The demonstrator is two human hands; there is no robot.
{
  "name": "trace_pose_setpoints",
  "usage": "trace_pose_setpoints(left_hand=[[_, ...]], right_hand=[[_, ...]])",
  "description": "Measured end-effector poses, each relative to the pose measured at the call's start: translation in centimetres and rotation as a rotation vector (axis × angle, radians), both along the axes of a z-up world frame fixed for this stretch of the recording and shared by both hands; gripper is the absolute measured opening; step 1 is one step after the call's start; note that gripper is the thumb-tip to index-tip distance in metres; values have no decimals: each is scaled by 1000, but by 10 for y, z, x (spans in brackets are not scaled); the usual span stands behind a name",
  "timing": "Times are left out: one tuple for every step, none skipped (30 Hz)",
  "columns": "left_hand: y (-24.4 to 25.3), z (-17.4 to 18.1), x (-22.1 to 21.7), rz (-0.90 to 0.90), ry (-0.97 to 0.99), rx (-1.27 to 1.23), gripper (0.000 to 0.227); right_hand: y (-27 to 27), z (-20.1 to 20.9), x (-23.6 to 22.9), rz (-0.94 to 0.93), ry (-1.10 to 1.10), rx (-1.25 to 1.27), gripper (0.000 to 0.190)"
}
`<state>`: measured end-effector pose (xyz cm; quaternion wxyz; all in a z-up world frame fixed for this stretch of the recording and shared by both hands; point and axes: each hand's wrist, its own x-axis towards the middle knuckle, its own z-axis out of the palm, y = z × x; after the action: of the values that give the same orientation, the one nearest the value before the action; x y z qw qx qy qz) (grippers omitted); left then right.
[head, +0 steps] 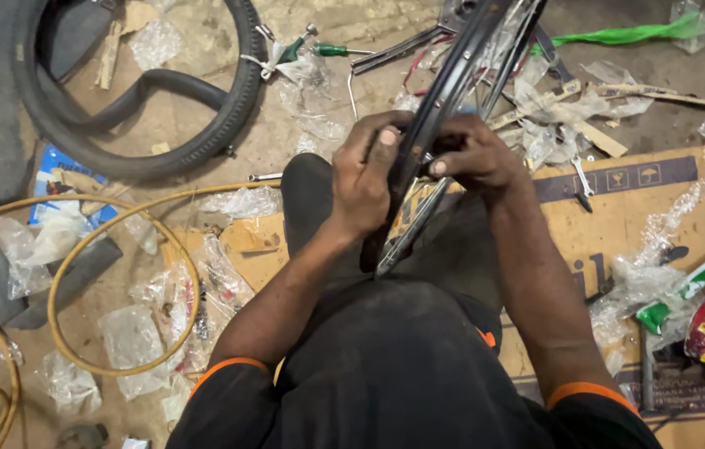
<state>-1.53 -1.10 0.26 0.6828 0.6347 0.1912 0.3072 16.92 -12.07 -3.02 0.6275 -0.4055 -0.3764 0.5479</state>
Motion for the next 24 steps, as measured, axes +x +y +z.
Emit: trace_pose_setpoints(left_hand=[[-1,-1,1,8,-38,43,34],[3,0,4,23,-81,93,35],[7,1,7,37,-125,143,36],[8,0,9,32,-108,92,36],[9,-2,12,27,-93,42,36],[6,-5,12,17,-70,-19,37],[3,-7,10,24,-88,3,37],[5,-7,11,29,-113,39,38],[7,-7,12,34,-138,75,38],[8,-7,10,55,-101,98,37],[10,-7,7,76,-63,122,37],[11,-8,7,97,-29,141,37],[11,-8,7,86,-57,138,35],[11,-8,7,80,-88,137,34],[11,-9,8,73,-120,137,33],[7,-11,7,33,-117,38,31],[4,-13,8,-7,-115,-61,30],[3,-13,13,-55,-124,-150,29],[0,-11,15,-45,-121,-70,29],[-1,-8,16,-23,-119,20,28],[-2,-5,16,0,-116,110,28],[-5,-4,15,-3,-101,66,28],[-8,-3,14,-7,-87,23,29],[-9,-2,13,-11,-69,-19,30]], right_hand=[[-4,5,-2,-110,-238,-128,39],[-5,12,-6,-213,-480,-250,37],[-2,18,-14,-317,-721,-375,37],[6,19,-31,-591,-944,-156,33],[16,17,-52,-854,-1154,92,31],[19,17,-66,-1099,-1351,353,34],[20,17,-71,-1098,-1319,362,33],[26,18,-71,-1106,-1286,386,32],[30,18,-70,-1114,-1252,410,32],[27,17,-72,-1012,-1189,307,30],[17,15,-72,-909,-1125,207,29],[7,13,-67,-803,-1065,108,27],[-2,12,-57,-648,-855,98,23],[-11,14,-43,-490,-648,89,20],[-17,13,-33,-331,-441,75,16],[-23,10,-26,-317,-439,3,18],[-25,8,-15,-300,-437,-68,20],[-25,8,-6,-293,-444,-129,22],[-24,6,-13,-481,-690,-135,30],[-15,-1,-30,-660,-935,-126,37],[-7,-5,-45,-840,-1178,-114,45],[-2,-8,-58,-884,-1156,-75,40],[2,-11,-70,-928,-1133,-35,35],[4,-13,-76,-972,-1106,4,31]])
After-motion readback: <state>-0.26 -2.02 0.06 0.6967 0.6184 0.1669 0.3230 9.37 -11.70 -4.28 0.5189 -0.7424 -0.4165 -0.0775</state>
